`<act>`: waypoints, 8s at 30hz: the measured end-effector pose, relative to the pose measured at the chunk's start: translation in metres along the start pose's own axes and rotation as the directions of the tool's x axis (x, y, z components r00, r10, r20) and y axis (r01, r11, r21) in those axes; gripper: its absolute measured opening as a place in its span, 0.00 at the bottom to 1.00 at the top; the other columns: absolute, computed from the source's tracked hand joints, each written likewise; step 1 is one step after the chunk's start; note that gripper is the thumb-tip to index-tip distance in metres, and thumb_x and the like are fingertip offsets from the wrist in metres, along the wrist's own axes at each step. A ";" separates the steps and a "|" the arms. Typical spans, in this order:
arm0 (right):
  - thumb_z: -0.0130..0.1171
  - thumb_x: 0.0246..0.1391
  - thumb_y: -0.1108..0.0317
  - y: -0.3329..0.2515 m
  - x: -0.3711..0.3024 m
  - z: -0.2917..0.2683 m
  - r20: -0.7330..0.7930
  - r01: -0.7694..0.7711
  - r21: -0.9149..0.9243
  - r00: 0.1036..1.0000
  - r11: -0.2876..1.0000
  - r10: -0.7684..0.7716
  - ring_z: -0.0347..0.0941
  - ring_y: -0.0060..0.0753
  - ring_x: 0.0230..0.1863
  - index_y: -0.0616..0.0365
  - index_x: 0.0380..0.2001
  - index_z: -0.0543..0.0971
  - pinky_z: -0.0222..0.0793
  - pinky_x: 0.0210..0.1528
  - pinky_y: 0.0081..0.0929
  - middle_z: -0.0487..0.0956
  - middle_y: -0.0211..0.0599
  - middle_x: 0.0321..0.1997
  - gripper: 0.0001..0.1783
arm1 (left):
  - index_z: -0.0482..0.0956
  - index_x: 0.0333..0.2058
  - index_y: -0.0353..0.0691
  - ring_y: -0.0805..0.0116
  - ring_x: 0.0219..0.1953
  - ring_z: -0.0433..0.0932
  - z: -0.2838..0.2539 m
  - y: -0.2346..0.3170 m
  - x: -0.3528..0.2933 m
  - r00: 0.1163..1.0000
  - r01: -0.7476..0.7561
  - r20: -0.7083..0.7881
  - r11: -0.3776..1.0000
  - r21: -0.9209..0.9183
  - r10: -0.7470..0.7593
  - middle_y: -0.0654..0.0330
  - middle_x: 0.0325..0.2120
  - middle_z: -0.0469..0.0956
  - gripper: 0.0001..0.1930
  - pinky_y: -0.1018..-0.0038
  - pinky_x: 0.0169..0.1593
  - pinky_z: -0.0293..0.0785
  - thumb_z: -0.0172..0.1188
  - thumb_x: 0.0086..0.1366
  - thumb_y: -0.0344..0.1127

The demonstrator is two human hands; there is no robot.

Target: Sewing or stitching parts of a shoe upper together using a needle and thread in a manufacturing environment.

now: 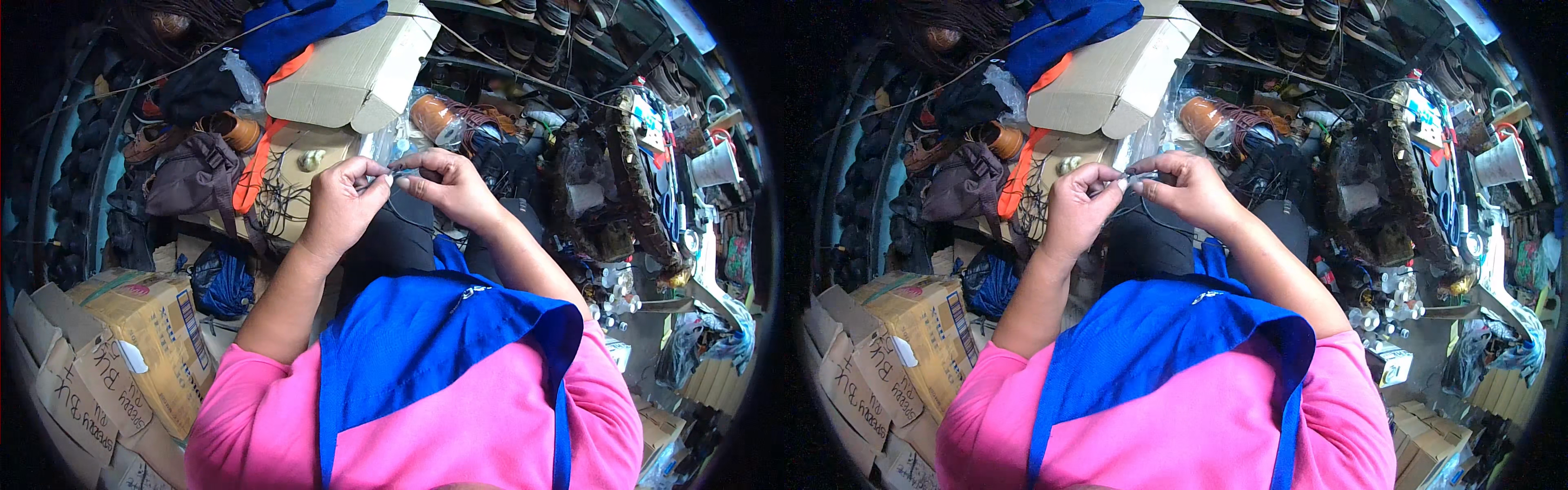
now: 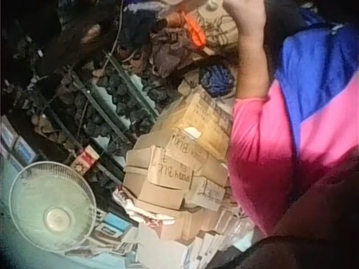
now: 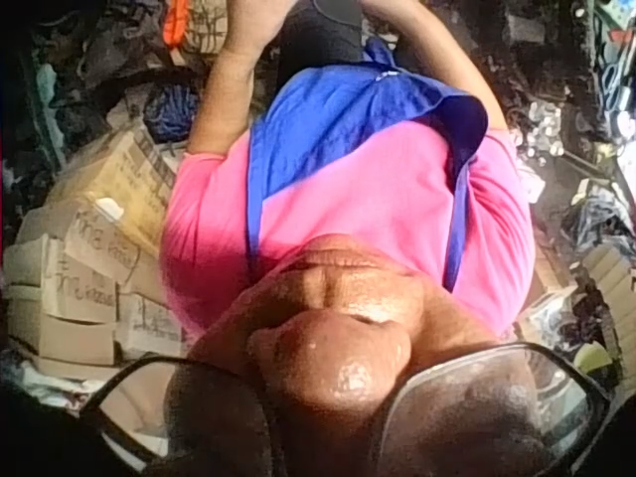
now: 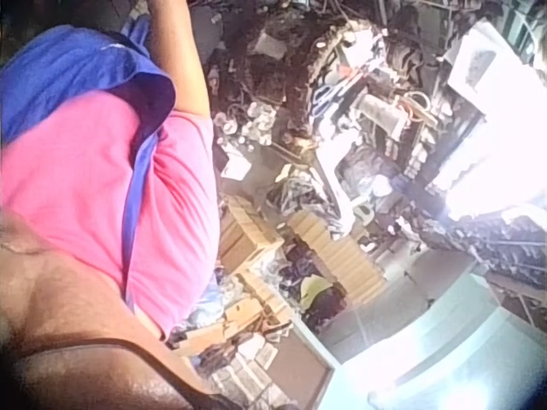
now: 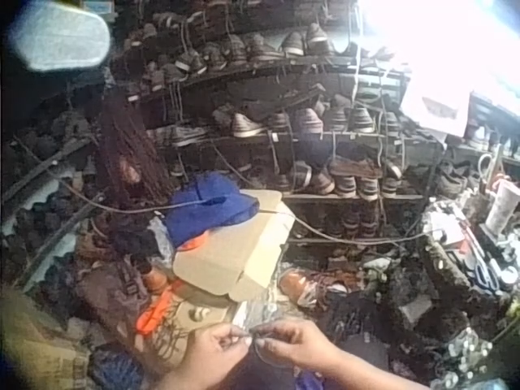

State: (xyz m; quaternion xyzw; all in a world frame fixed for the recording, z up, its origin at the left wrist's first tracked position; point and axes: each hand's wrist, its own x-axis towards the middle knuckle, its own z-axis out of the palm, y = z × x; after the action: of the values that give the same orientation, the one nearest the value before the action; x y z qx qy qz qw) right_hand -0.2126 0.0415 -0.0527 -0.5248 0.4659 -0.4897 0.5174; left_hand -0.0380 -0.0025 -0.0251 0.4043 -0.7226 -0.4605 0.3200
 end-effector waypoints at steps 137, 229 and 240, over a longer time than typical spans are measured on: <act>0.49 0.57 0.74 -0.008 -0.016 0.001 -0.358 0.302 0.456 0.923 0.837 -0.138 0.75 0.32 0.38 0.62 0.33 0.63 0.73 0.43 0.28 0.75 0.43 0.35 0.06 | 0.77 0.33 0.34 0.85 0.11 0.61 0.022 -0.001 0.001 0.936 0.341 0.199 0.615 -0.711 -0.290 0.64 0.16 0.74 0.06 0.87 0.18 0.55 0.55 0.59 0.30; 0.57 0.52 0.60 0.007 -0.022 -0.008 -0.033 -0.002 0.629 0.999 0.777 0.029 0.70 0.25 0.43 0.63 0.48 0.71 0.63 0.51 0.25 0.75 0.36 0.41 0.23 | 0.78 0.31 0.35 0.81 0.30 0.72 0.028 -0.018 -0.006 0.994 0.097 0.097 0.881 -0.464 -0.058 0.66 0.26 0.76 0.03 0.83 0.38 0.68 0.59 0.55 0.25; 0.60 0.50 0.67 0.000 -0.019 -0.009 -0.187 0.053 0.394 0.982 0.918 0.024 0.72 0.22 0.35 0.62 0.35 0.78 0.67 0.41 0.22 0.78 0.33 0.30 0.11 | 0.77 0.40 0.34 0.74 0.33 0.73 0.024 -0.012 -0.005 0.962 -0.262 0.096 0.961 0.082 0.254 0.61 0.36 0.76 0.17 0.78 0.43 0.69 0.66 0.49 0.27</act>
State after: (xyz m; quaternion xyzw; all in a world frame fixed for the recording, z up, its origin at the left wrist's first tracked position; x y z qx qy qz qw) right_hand -0.2227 0.0593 -0.0532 -0.3638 0.3999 -0.6252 0.5629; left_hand -0.0524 0.0091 -0.0460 0.3013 -0.8030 -0.3967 0.3271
